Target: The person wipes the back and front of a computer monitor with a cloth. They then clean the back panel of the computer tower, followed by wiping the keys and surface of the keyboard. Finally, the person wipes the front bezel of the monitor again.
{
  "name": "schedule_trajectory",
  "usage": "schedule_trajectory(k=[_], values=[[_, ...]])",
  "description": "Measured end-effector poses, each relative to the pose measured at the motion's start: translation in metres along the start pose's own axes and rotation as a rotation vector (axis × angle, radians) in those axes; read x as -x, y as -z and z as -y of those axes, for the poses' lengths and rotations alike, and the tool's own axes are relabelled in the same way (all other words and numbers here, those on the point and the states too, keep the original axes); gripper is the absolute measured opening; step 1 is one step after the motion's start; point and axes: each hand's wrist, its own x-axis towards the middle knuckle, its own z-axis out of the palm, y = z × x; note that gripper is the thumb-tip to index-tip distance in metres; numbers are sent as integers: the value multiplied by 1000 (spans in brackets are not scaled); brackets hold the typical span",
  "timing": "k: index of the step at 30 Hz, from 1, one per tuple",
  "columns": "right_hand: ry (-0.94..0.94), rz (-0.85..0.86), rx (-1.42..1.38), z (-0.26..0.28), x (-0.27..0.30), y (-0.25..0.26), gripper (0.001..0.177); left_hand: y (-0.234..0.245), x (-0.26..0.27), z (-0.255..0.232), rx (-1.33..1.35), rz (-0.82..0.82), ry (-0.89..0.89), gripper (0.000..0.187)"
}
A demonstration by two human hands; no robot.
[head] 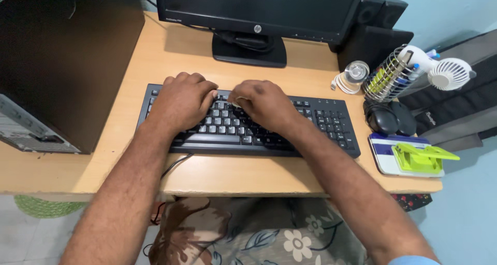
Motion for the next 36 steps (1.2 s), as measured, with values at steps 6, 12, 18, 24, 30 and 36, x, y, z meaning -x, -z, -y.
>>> schedule_trajectory(k=[6,12,18,24,30,36], values=[[38,268,295,-20,16,49,20,0,0,1,7,12,16,30],[-175,215,189,-27,44,107,19,-1,-1,2,-1,36,34,34],[18,103,71,-26,63,68,26,11,-2,-23,88,-12,-293,89],[34,-19,252,-41,78,56,16,9,2,-44,75,325,-313,143],[42,-58,166,-47,50,30,12,7,1,-50,56,342,-251,156],[257,44,180,-47,55,57,19,8,3,-45,78,324,-256,147]])
